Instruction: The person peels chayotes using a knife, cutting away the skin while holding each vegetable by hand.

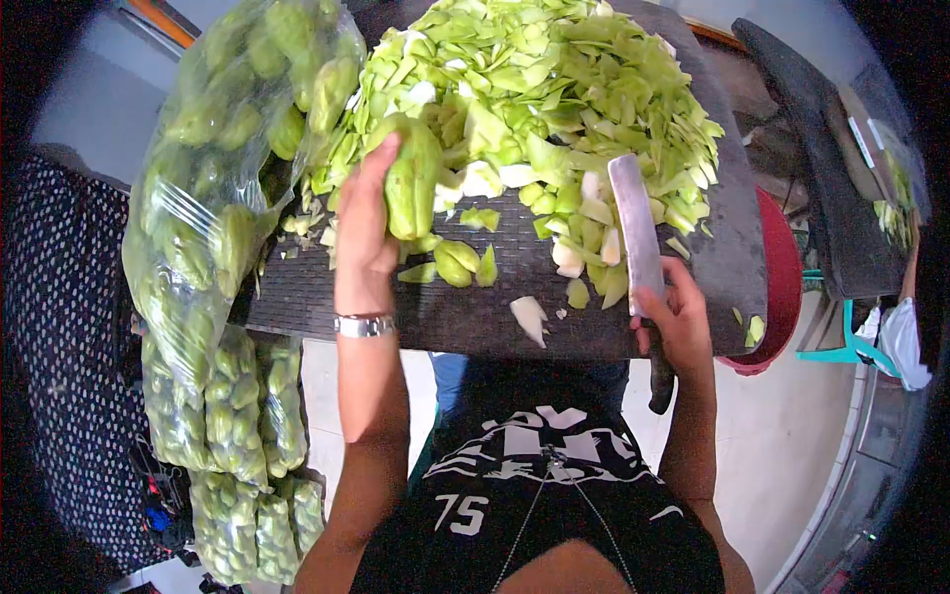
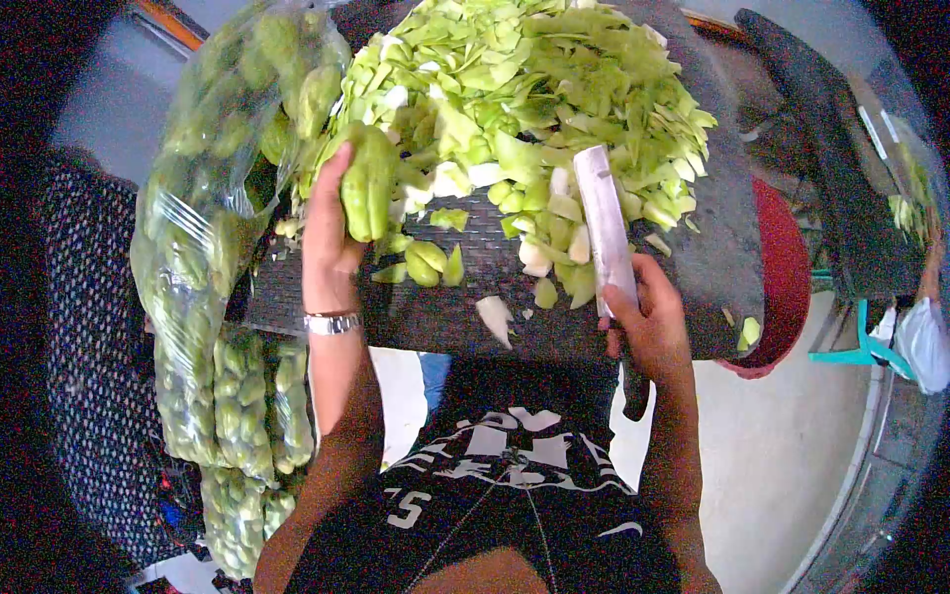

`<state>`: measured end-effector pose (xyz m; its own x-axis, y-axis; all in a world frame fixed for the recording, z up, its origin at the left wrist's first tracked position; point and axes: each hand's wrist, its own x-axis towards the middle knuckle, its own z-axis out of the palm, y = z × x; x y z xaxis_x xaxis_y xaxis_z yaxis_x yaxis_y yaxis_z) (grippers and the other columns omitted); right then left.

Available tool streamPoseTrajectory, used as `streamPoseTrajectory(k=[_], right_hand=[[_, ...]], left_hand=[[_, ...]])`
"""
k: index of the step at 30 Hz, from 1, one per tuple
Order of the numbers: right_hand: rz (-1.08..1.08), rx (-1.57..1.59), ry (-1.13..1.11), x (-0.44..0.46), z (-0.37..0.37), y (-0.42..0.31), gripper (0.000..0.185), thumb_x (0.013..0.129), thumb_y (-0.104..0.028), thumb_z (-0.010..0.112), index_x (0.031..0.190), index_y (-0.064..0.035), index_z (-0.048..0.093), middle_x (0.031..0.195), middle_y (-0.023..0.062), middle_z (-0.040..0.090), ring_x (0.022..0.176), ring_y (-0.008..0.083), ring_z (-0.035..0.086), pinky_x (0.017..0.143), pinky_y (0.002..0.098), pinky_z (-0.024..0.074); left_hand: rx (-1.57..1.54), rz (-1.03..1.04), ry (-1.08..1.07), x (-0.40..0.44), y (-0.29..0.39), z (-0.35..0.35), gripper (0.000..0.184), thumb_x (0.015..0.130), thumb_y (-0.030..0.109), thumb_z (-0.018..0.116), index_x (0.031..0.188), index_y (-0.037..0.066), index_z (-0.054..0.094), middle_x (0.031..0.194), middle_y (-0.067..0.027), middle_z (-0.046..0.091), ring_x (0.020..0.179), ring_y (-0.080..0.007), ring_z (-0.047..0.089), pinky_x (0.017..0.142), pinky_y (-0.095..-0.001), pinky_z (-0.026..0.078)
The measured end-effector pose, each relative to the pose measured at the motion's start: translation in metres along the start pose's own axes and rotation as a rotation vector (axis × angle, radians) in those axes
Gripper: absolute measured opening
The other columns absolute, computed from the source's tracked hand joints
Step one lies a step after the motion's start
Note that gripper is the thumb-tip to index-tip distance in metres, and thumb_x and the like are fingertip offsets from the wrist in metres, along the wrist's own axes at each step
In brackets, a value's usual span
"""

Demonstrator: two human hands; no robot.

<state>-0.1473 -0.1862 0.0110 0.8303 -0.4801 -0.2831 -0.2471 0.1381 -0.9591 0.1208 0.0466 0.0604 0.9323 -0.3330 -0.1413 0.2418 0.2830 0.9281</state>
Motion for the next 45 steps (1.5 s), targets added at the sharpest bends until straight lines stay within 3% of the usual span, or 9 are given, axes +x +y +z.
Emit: streamPoseTrajectory(k=[9,14,22,27,32,38,40,43,45], right_hand=[[-0.001,0.447,-0.201,-0.014,0.01,-0.034,0.048,0.094,-0.024,0.057,0.133,-0.0032,0.039,0.083,0.0178,0.063,0.035,0.0181,0.048,0.029,0.0278,0.0371],[-0.047,0.377,-0.235,-0.007,0.027,-0.051,0.049,0.093,-0.023,0.06,0.132,-0.004,0.038,0.087,0.0179,0.064,0.036,0.0174,0.049,0.031,0.0269,0.0378],[-0.533,-0.62,0.045,0.009,0.021,-0.052,0.045,0.087,-0.026,0.079,0.118,-0.0058,0.054,0.082,0.0128,0.068,0.059,0.0195,0.061,0.055,0.0348,0.047],[-0.275,-0.707,0.021,0.003,0.027,-0.085,0.047,0.087,-0.037,0.078,0.118,-0.0083,0.057,0.075,0.0171,0.067,0.064,0.0296,0.066,0.061,0.0416,0.0497],[-0.39,-0.76,-0.123,0.009,0.024,-0.082,0.067,0.086,-0.053,0.075,0.133,-0.0106,0.053,0.096,0.0227,0.071,0.084,0.0403,0.071,0.07,0.047,0.0545],[-0.684,-0.897,-0.245,-0.006,0.035,-0.083,0.095,0.077,-0.066,0.075,0.15,-0.0133,0.044,0.12,0.0229,0.069,0.105,0.0417,0.069,0.084,0.0485,0.0576],[-0.7,-0.902,-0.254,-0.008,0.036,-0.086,0.101,0.076,-0.075,0.07,0.151,-0.0143,0.043,0.118,0.0251,0.069,0.108,0.0459,0.066,0.088,0.0484,0.056],[-0.709,-0.954,-0.241,-0.009,0.038,-0.086,0.099,0.075,-0.071,0.074,0.15,-0.0129,0.045,0.123,0.0235,0.068,0.109,0.0453,0.067,0.087,0.0475,0.057],[-0.742,-0.929,-0.249,-0.008,0.038,-0.085,0.097,0.075,-0.068,0.075,0.148,-0.012,0.047,0.122,0.0226,0.068,0.108,0.0448,0.067,0.088,0.0474,0.0565]], left_hand=[[-0.291,-0.124,-0.204,-0.012,-0.024,0.002,0.059,0.097,0.047,0.063,0.136,0.004,0.053,0.129,-0.0167,0.066,0.112,-0.0295,0.068,0.089,-0.0398,0.059],[-0.896,-0.302,-0.589,-0.028,-0.026,0.013,0.092,0.095,0.056,0.061,0.157,-0.003,0.027,0.158,-0.0312,0.034,0.143,-0.0526,0.036,0.111,-0.07,0.037],[-0.863,-0.536,-0.575,-0.052,-0.068,0.03,0.073,0.091,0.038,0.064,0.148,-0.002,0.043,0.139,-0.0254,0.055,0.126,-0.0395,0.058,0.103,-0.0529,0.051],[-0.542,-0.415,-0.679,-0.072,-0.069,0.044,0.063,0.099,0.032,0.061,0.148,-0.001,0.041,0.138,-0.0195,0.059,0.116,-0.0313,0.064,0.101,-0.0485,0.052],[-0.323,-0.534,-0.601,-0.081,-0.067,0.041,0.076,0.084,0.015,0.079,0.148,0.001,0.041,0.132,-0.018,0.064,0.104,-0.029,0.069,0.095,-0.0424,0.056],[0.175,0.052,-0.672,-0.074,-0.081,0.036,0.049,0.088,0.023,0.077,0.131,0.006,0.061,0.115,-0.0063,0.072,0.101,-0.0128,0.068,0.089,-0.0299,0.056],[-0.212,-0.514,-0.718,-0.056,-0.072,0.038,0.031,0.097,0.022,0.067,0.124,0.009,0.064,0.113,-0.0016,0.071,0.098,-0.0096,0.067,0.086,-0.0282,0.056],[-0.244,-0.723,-0.605,-0.07,-0.047,0.053,0.038,0.106,0.04,0.047,0.126,0.014,0.066,0.108,-0.0035,0.073,0.096,-0.0146,0.071,0.085,-0.0324,0.058],[-0.114,-0.541,-0.732,-0.067,-0.055,0.046,0.032,0.095,0.032,0.065,0.119,0.011,0.066,0.105,-0.0015,0.071,0.094,-0.0127,0.068,0.083,-0.0294,0.056]])
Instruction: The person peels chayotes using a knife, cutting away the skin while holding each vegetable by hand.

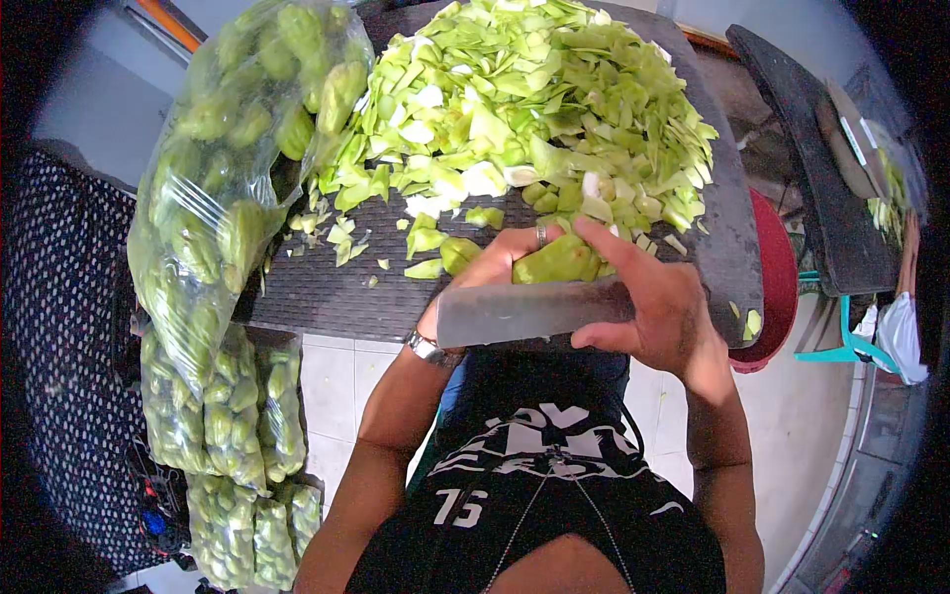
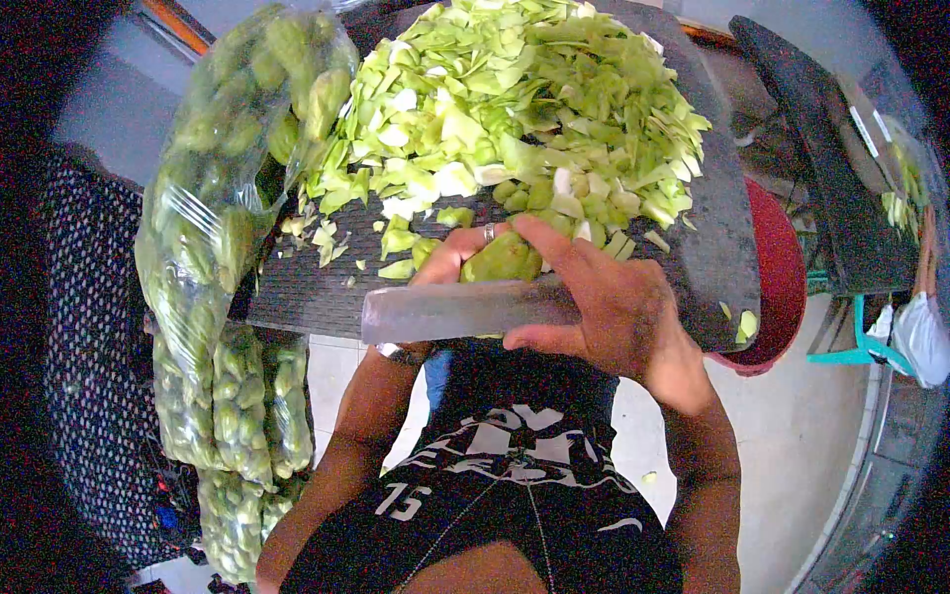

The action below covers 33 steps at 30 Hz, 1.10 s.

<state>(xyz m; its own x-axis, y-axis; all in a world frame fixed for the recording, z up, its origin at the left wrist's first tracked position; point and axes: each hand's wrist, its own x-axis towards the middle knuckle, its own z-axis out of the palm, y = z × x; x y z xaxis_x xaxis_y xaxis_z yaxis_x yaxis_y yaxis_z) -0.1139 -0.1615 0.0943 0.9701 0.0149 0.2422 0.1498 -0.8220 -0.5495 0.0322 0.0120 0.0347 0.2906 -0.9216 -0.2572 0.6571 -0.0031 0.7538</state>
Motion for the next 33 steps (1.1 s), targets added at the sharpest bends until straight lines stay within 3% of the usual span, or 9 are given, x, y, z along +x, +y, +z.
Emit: streamPoseTrajectory(k=[4,7,10,14,17,23,26,27,33], right_hand=[[-0.062,0.04,0.005,0.002,0.007,0.008,0.085,0.083,-0.067,0.07,0.142,-0.009,0.052,0.112,0.0208,0.07,0.099,0.0435,0.07,0.082,0.0452,0.0564],[0.108,0.186,-0.102,0.004,0.014,0.035,0.064,0.094,-0.057,0.063,0.136,-0.0106,0.053,0.112,0.0208,0.07,0.102,0.0409,0.069,0.082,0.0465,0.0559],[0.267,0.449,-0.139,0.003,0.013,0.046,0.05,0.103,-0.048,0.052,0.131,-0.0063,0.053,0.103,0.0246,0.069,0.1,0.0451,0.068,0.081,0.0481,0.0528],[0.648,0.282,0.008,0.013,0.005,0.06,0.036,0.109,-0.036,0.045,0.124,-0.0046,0.053,0.097,0.0262,0.068,0.098,0.0475,0.067,0.083,0.0494,0.0513],[0.547,0.16,0.092,0.009,0.014,0.086,0.034,0.109,-0.036,0.045,0.12,-0.0046,0.051,0.1,0.0288,0.068,0.1,0.0499,0.066,0.084,0.0514,0.0506],[0.692,0.322,0.15,0.01,0.025,0.092,0.033,0.108,-0.037,0.046,0.12,-0.0066,0.052,0.098,0.0285,0.069,0.097,0.0493,0.066,0.082,0.0507,0.051],[0.813,0.41,0.121,0.013,0.015,0.072,0.034,0.108,-0.038,0.046,0.121,-0.0068,0.052,0.097,0.0281,0.069,0.094,0.0478,0.068,0.08,0.05,0.0512],[0.865,0.452,0.104,0.014,0.012,0.065,0.034,0.108,-0.038,0.047,0.121,-0.0068,0.052,0.097,0.028,0.069,0.093,0.0473,0.068,0.079,0.0498,0.0512],[0.58,0.275,0.126,0.013,0.012,0.044,0.039,0.106,-0.043,0.052,0.121,-0.0074,0.054,0.091,0.026,0.068,0.084,0.0446,0.069,0.073,0.05,0.0512]], left_hand=[[0.956,0.671,-0.207,0.002,0.003,-0.015,0.053,0.074,0.031,0.087,0.116,0.006,0.066,0.103,-0.0054,0.07,0.092,-0.0188,0.068,0.083,-0.0329,0.054],[0.957,0.315,-0.167,-0.014,0.006,0.008,0.066,0.059,0.032,0.095,0.111,0.003,0.066,0.102,-0.0092,0.07,0.092,-0.024,0.068,0.085,-0.0363,0.053],[1.104,0.325,0.015,-0.013,0.014,0.021,0.074,0.06,0.025,0.096,0.123,0.006,0.064,0.106,-0.0042,0.071,0.098,-0.0165,0.066,0.091,-0.0348,0.052],[-0.024,0.154,0.189,-0.002,-0.005,-0.003,0.051,0.094,0.045,0.068,0.123,0.003,0.062,0.101,-0.0132,0.073,0.078,-0.0222,0.072,0.067,-0.0333,0.06],[-0.241,0.127,0.233,-0.008,0.006,-0.004,0.058,0.102,0.054,0.049,0.126,0.003,0.06,0.096,-0.0157,0.073,0.071,-0.0229,0.072,0.057,-0.0359,0.059],[-0.23,0.329,0.265,-0.004,-0.003,-0.008,0.067,0.097,0.066,0.051,0.129,0.007,0.055,0.117,-0.0134,0.07,0.102,-0.0265,0.071,0.08,-0.0463,0.062],[-0.682,0.498,-0.043,-0.008,-0.001,-0.003,0.067,0.096,0.067,0.053,0.13,0.009,0.054,0.138,-0.0144,0.06,0.13,-0.0332,0.057,0.108,-0.0613,0.045],[-0.742,0.489,-0.131,-0.007,-0.002,-0.011,0.063,0.098,0.054,0.058,0.137,0.006,0.051,0.146,-0.0172,0.053,0.14,-0.0379,0.046,0.117,-0.0663,0.032],[-0.516,0.351,-0.022,0.003,-0.021,-0.015,0.067,0.094,0.021,0.061,0.152,-0.002,0.036,0.147,-0.0245,0.05,0.138,-0.0386,0.049,0.119,-0.056,0.037]])
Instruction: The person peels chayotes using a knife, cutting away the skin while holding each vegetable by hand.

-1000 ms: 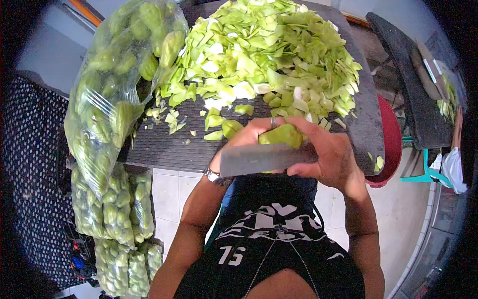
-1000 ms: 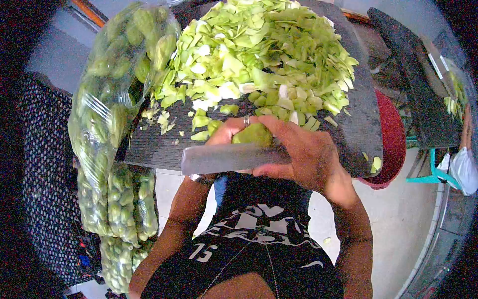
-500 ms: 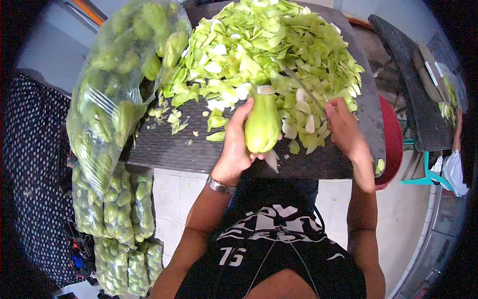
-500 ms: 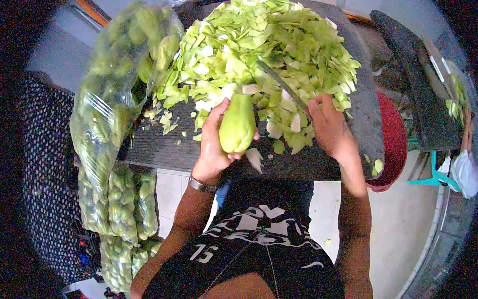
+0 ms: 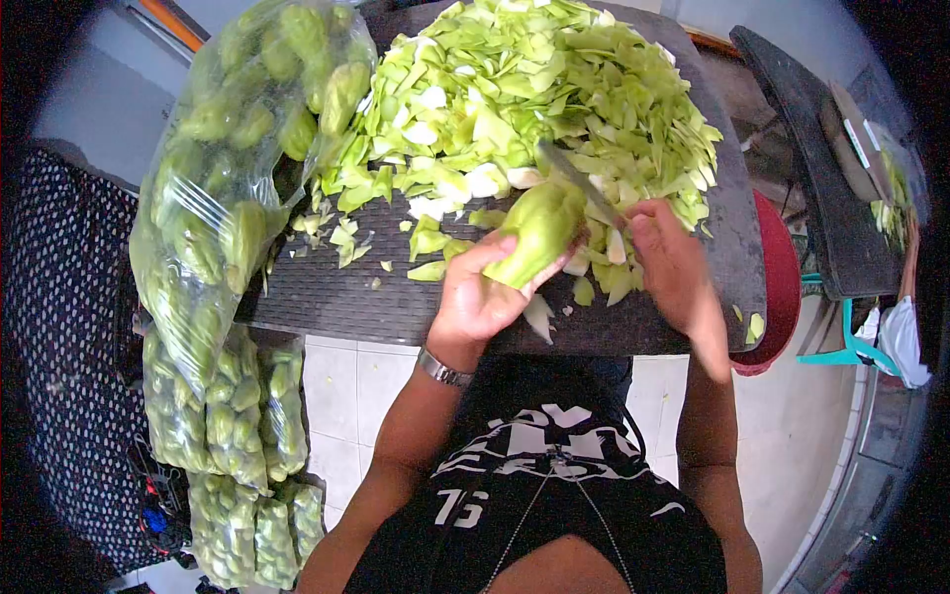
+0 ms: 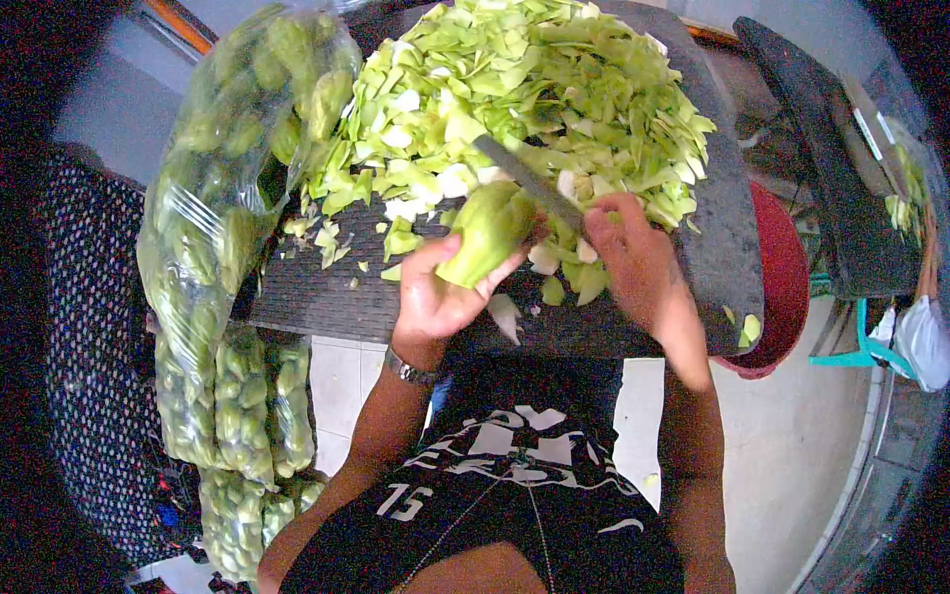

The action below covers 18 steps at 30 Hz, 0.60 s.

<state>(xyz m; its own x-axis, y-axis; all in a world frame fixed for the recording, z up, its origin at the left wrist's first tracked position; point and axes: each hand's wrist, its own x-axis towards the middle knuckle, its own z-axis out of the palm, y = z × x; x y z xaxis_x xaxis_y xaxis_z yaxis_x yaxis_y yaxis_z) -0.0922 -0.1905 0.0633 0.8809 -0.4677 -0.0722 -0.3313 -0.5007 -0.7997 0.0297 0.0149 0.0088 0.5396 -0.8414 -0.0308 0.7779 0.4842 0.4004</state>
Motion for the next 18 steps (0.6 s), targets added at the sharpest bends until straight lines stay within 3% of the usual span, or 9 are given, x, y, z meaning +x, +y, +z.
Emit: streamPoseTrajectory(k=[2,6,7,9,15,18], right_hand=[[-0.1,-0.053,-0.077,-0.009,0.0,-0.007,0.043,0.103,-0.046,0.056,0.12,-0.0067,0.056,0.092,0.0261,0.068,0.085,0.0452,0.069,0.072,0.0504,0.0512],[-0.396,-0.205,-0.023,-0.025,0.008,-0.018,0.058,0.091,-0.058,0.067,0.108,-0.003,0.057,0.086,0.0231,0.064,0.08,0.0456,0.067,0.066,0.0496,0.0516],[-0.459,-0.27,-0.009,-0.027,0.008,-0.02,0.061,0.089,-0.06,0.069,0.105,-0.0026,0.057,0.085,0.022,0.063,0.078,0.0452,0.067,0.065,0.0492,0.0518],[-0.471,-0.33,0.014,-0.031,0.012,-0.021,0.062,0.085,-0.062,0.071,0.098,-0.0028,0.056,0.082,0.0199,0.061,0.075,0.0443,0.066,0.063,0.049,0.0519],[-0.524,-0.37,0.005,-0.033,0.011,-0.018,0.061,0.082,-0.06,0.075,0.09,-0.0035,0.055,0.08,0.0173,0.06,0.073,0.0432,0.065,0.059,0.0484,0.0519],[-0.552,-0.353,-0.016,-0.029,0.007,-0.012,0.06,0.08,-0.059,0.076,0.09,-0.0036,0.056,0.081,0.0172,0.061,0.074,0.0424,0.065,0.061,0.0478,0.0521]], left_hand=[[-0.09,-0.112,-0.053,0.002,-0.002,0.006,0.068,0.092,0.013,0.064,0.151,-0.006,0.035,0.141,-0.0265,0.054,0.132,-0.0385,0.055,0.114,-0.0498,0.044],[0.323,-0.064,0.143,-0.012,-0.018,0.004,0.083,0.082,0.0,0.071,0.153,0.002,0.03,0.135,-0.0203,0.057,0.126,-0.0353,0.058,0.107,-0.0429,0.047],[0.335,-0.024,0.079,-0.008,-0.021,0.007,0.086,0.08,-0.001,0.072,0.154,0.004,0.029,0.137,-0.0191,0.055,0.128,-0.0342,0.057,0.108,-0.0428,0.046],[0.357,0.051,-0.049,0.0,-0.025,0.013,0.092,0.076,-0.003,0.072,0.155,0.008,0.027,0.141,-0.0166,0.052,0.131,-0.0322,0.054,0.111,-0.0425,0.045],[0.262,0.086,-0.074,0.0,-0.037,0.021,0.104,0.071,-0.001,0.076,0.158,0.013,0.019,0.148,-0.0112,0.045,0.139,-0.029,0.046,0.116,-0.0427,0.04],[0.284,0.079,-0.106,-0.005,-0.036,0.02,0.105,0.072,0.0,0.077,0.158,0.014,0.019,0.147,-0.0104,0.046,0.14,-0.0279,0.045,0.112,-0.0428,0.043]])
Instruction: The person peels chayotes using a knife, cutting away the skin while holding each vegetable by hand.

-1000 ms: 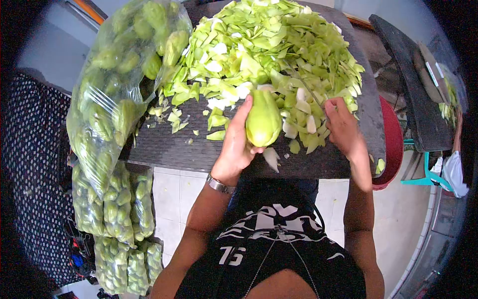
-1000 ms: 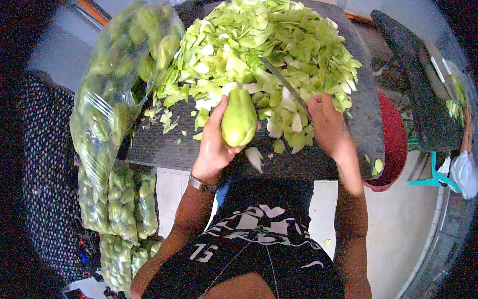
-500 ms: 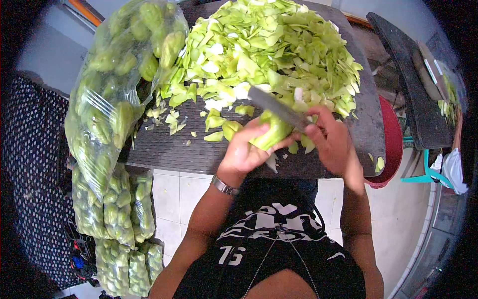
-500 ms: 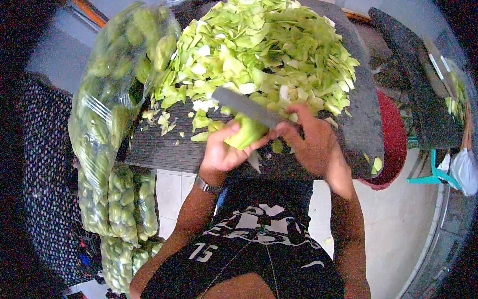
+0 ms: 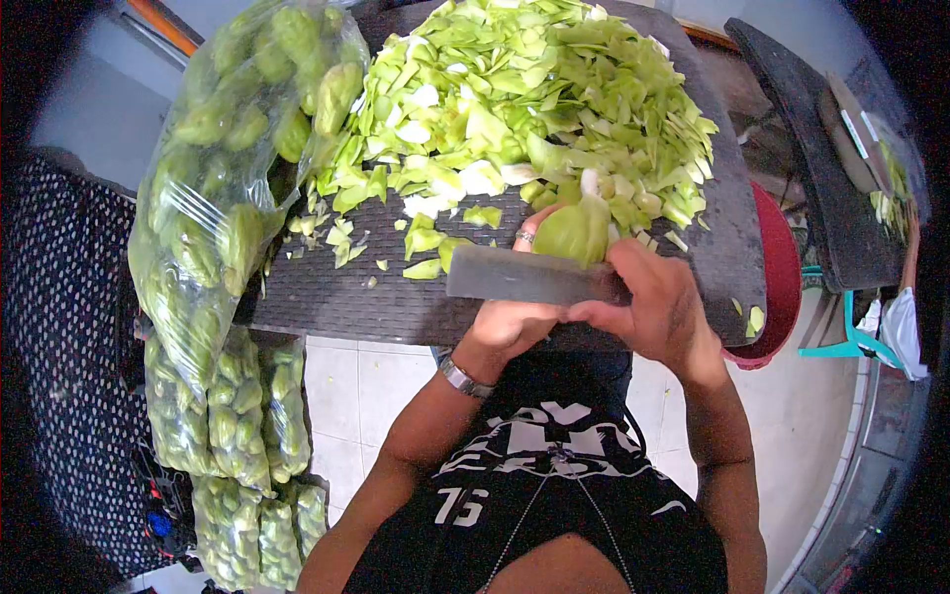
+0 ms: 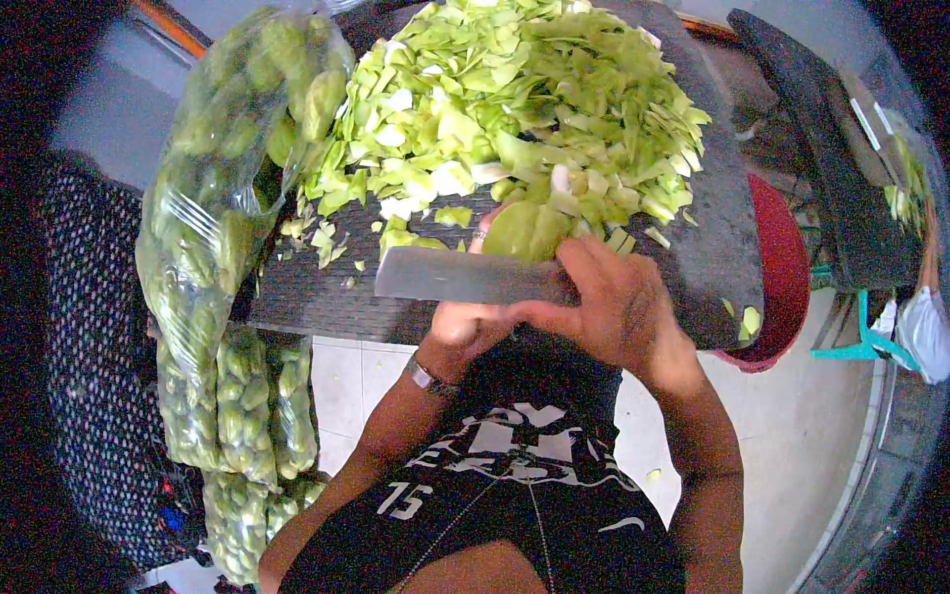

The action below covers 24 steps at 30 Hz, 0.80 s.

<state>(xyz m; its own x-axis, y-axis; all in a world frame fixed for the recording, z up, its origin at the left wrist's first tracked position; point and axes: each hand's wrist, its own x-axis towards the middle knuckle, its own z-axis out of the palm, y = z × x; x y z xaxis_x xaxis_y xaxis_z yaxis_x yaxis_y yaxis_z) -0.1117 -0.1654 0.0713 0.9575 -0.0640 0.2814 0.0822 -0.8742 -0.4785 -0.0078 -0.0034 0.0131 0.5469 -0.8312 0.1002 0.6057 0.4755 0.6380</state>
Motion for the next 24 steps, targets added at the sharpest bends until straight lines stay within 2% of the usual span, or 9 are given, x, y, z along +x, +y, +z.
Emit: streamPoseTrajectory(k=[4,6,10,14,17,19,20,23,24], right_hand=[[0.015,0.008,0.007,0.002,-0.005,0.02,0.059,0.081,-0.058,0.076,0.089,-0.0024,0.059,0.082,0.0188,0.062,0.077,0.043,0.065,0.065,0.0485,0.0513],[0.131,0.047,-0.062,0.005,-0.01,0.034,0.059,0.083,-0.058,0.074,0.088,-0.0013,0.06,0.081,0.0205,0.063,0.079,0.0442,0.064,0.067,0.0491,0.0504],[0.193,0.065,-0.141,0.013,-0.009,0.043,0.06,0.087,-0.059,0.07,0.088,0.0007,0.063,0.079,0.0246,0.063,0.081,0.0453,0.064,0.07,0.0493,0.0493],[0.254,0.074,-0.237,0.02,-0.013,0.047,0.059,0.092,-0.057,0.067,0.084,0.0017,0.063,0.078,0.0262,0.062,0.08,0.0447,0.065,0.071,0.0496,0.0491],[0.521,-0.123,-0.159,0.02,-0.026,0.075,0.05,0.098,-0.045,0.065,0.087,0.004,0.061,0.075,0.0221,0.06,0.07,0.0365,0.059,0.068,0.0413,0.0472],[0.486,-0.016,-0.113,0.013,-0.029,0.097,0.047,0.101,-0.041,0.062,0.086,0.0038,0.061,0.073,0.0205,0.057,0.067,0.0293,0.054,0.066,0.0399,0.0458],[0.475,0.041,-0.092,0.008,-0.027,0.103,0.046,0.103,-0.038,0.061,0.086,0.0037,0.06,0.072,0.0197,0.056,0.066,0.0257,0.052,0.065,0.0391,0.0451],[0.502,0.112,-0.088,0.008,-0.022,0.076,0.042,0.104,-0.035,0.059,0.087,0.0035,0.06,0.069,0.0173,0.052,0.066,0.0204,0.044,0.063,0.0385,0.0427],[0.396,0.121,0.016,0.009,-0.022,0.055,0.048,0.101,-0.04,0.063,0.08,0.003,0.061,0.066,0.0238,0.054,0.06,0.0299,0.055,0.06,0.0446,0.0443]], left_hand=[[-0.016,-0.021,-0.006,-0.011,0.007,-0.005,0.099,0.073,-0.002,0.076,0.157,0.012,0.024,0.136,-0.012,0.052,0.118,-0.027,0.057,0.092,-0.0397,0.05],[-0.005,-0.007,0.024,-0.016,0.008,-0.013,0.096,0.074,-0.004,0.074,0.156,0.01,0.027,0.13,-0.013,0.055,0.104,-0.0265,0.061,0.079,-0.0364,0.051],[-0.117,-0.008,0.056,-0.017,0.005,-0.029,0.092,0.071,-0.007,0.073,0.152,0.008,0.032,0.123,-0.0138,0.057,0.087,-0.026,0.059,0.065,-0.0322,0.047],[-0.121,-0.011,0.048,-0.026,0.008,-0.035,0.094,0.07,-0.003,0.077,0.152,0.007,0.033,0.122,-0.0146,0.058,0.086,-0.0262,0.06,0.065,-0.0326,0.048],[-0.025,0.004,0.007,-0.032,0.026,-0.028,0.095,0.068,0.002,0.08,0.151,0.005,0.034,0.121,-0.0155,0.06,0.089,-0.028,0.064,0.068,-0.0329,0.051],[0.094,-0.005,0.019,-0.039,0.035,-0.029,0.095,0.068,0.007,0.082,0.15,0.002,0.035,0.119,-0.016,0.062,0.092,-0.0294,0.067,0.07,-0.0335,0.054],[0.099,-0.009,0.028,-0.038,0.037,-0.035,0.085,0.075,0.014,0.081,0.147,-0.001,0.04,0.119,-0.0179,0.065,0.095,-0.03,0.07,0.073,-0.0341,0.056],[-0.041,-0.09,0.187,-0.024,0.039,-0.027,0.074,0.082,0.02,0.078,0.144,-0.003,0.044,0.12,-0.0195,0.066,0.093,-0.0292,0.07,0.073,-0.0349,0.057],[-0.087,-0.082,0.207,-0.02,0.035,-0.022,0.066,0.086,0.019,0.075,0.141,-0.002,0.046,0.12,-0.0196,0.066,0.089,-0.0278,0.071,0.07,-0.0338,0.058]])
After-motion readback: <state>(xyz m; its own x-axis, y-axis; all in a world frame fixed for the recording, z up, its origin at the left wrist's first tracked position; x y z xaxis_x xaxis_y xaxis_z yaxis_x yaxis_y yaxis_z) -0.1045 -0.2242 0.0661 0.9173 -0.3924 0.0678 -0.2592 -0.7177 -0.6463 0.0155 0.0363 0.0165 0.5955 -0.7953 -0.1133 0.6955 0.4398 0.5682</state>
